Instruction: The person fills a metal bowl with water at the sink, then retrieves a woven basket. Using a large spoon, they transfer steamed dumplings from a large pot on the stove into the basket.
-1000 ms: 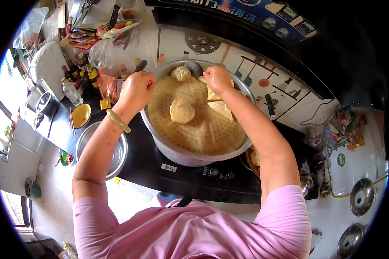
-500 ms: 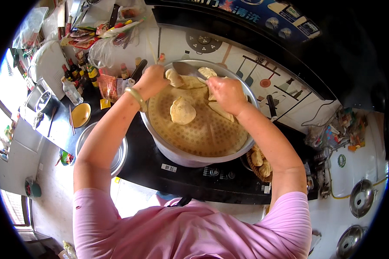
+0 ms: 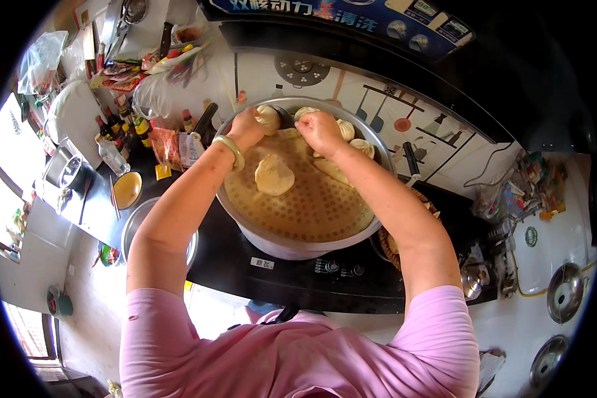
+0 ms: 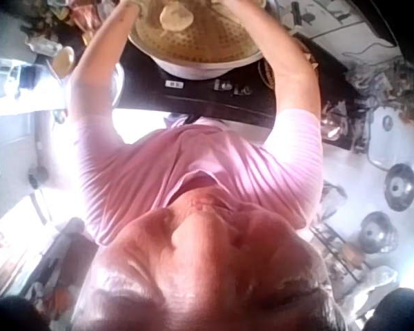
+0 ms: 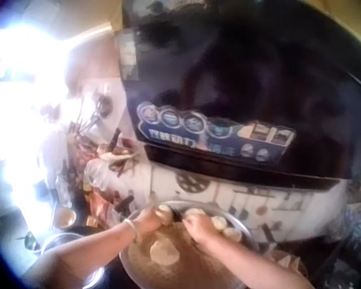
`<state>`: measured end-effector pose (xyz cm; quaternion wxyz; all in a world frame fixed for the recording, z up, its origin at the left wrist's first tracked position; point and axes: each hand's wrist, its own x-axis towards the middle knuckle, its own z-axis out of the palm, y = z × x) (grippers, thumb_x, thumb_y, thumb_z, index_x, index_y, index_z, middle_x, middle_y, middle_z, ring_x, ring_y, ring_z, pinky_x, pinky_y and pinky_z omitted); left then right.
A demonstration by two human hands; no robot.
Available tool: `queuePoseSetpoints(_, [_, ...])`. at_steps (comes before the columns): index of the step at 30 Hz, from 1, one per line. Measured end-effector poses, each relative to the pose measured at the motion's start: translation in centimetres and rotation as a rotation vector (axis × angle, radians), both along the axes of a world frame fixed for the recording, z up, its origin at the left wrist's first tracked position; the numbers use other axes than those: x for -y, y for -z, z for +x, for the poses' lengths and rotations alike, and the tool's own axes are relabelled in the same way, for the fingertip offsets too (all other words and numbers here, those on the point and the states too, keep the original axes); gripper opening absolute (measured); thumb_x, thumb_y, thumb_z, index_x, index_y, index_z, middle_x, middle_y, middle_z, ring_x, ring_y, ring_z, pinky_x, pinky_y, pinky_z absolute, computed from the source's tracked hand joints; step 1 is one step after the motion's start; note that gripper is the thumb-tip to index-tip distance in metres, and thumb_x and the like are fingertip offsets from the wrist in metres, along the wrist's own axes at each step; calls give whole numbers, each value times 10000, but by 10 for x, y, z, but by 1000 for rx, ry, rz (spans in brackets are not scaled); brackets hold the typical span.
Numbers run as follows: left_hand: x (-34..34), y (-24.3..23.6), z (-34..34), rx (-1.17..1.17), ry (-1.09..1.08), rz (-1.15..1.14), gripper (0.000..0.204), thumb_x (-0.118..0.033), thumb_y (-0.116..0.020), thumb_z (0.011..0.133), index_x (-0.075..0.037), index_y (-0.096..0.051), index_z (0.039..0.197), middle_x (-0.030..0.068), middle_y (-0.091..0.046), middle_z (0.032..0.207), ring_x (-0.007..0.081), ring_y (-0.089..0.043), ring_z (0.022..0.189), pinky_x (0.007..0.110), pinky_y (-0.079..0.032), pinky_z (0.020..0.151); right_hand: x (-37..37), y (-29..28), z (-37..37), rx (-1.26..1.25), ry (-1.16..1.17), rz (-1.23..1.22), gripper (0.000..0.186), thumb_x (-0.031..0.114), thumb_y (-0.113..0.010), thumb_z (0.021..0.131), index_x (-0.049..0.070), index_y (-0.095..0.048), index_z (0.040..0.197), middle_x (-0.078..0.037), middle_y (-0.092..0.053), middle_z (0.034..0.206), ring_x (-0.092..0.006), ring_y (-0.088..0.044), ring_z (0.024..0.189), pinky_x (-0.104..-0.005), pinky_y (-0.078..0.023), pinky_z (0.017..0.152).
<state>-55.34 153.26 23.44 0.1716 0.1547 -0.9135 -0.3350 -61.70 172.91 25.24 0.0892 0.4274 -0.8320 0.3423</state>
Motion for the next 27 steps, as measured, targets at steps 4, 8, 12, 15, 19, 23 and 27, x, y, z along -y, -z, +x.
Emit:
queuePoseSetpoints(4, [-17, -18, -3, 37, -4, -75, 360, -36, -577, 702, 7, -571, 1060, 232, -616, 975, 369, -610, 891, 402, -488, 767, -5, 3, -7, 561, -4, -204, 168, 115, -578, 799, -17, -615, 702, -100, -571, 585, -206, -521, 473, -334, -407, 474])
queuePoseSetpoints(8, [-17, -43, 9, -94, 256, -522, 321, -34, -578, 695, 11, -596, 1013, 247, -613, 939, 391, -605, 859, 401, -490, 750, -32, -18, 8, 1001, -33, -436, 195, 81, -566, 828, -35, -605, 676, -42, -514, 549, -85, -403, 426, -239, -273, 383])
queuePoseSetpoints(12, [-33, -71, 33, -373, 317, -485, 319, -55, -634, 706, 23, -607, 1015, 192, -630, 850, 287, -634, 757, 351, -505, 660, -75, -55, 52, 1153, 16, -527, 185, 103, -574, 863, -75, -613, 832, 31, -366, 520, -48, -267, 423, -216, -171, 378])
queuePoseSetpoints(15, [-86, -119, 72, -366, 408, -383, 320, -40, -634, 750, -2, -595, 1064, 142, -622, 967, 247, -621, 802, 316, -499, 694, -130, -68, 67, 1240, -47, -664, 192, 104, -588, 859, -87, -611, 869, 52, -349, 515, -32, -256, 407, -196, -151, 371])
queuePoseSetpoints(19, [-156, -124, 89, -518, 643, -304, 322, -3, -623, 755, -2, -584, 1074, 123, -583, 1116, 265, -603, 959, 320, -487, 802, -225, -76, 93, 1178, -27, -740, 189, 108, -569, 880, -76, -611, 887, 75, -335, 489, -10, -265, 386, -178, -162, 352])
queuePoseSetpoints(23, [-191, -121, 106, -515, 739, -392, 326, 1, -638, 748, -10, -588, 1070, 125, -565, 1156, 285, -576, 1033, 334, -467, 869, -307, -63, 118, 1129, 206, -822, 159, 114, -557, 894, -39, -600, 896, 75, -340, 485, -17, -282, 373, -183, -179, 343])
queuePoseSetpoints(27, [-202, -107, 112, -449, 748, -335, 307, 13, -656, 740, -7, -602, 1041, 125, -588, 1115, 269, -598, 983, 313, -489, 829, -380, -22, 137, 1144, 442, -901, 153, 119, -580, 880, -31, -611, 868, 57, -374, 490, -26, -315, 373, -183, -201, 340])
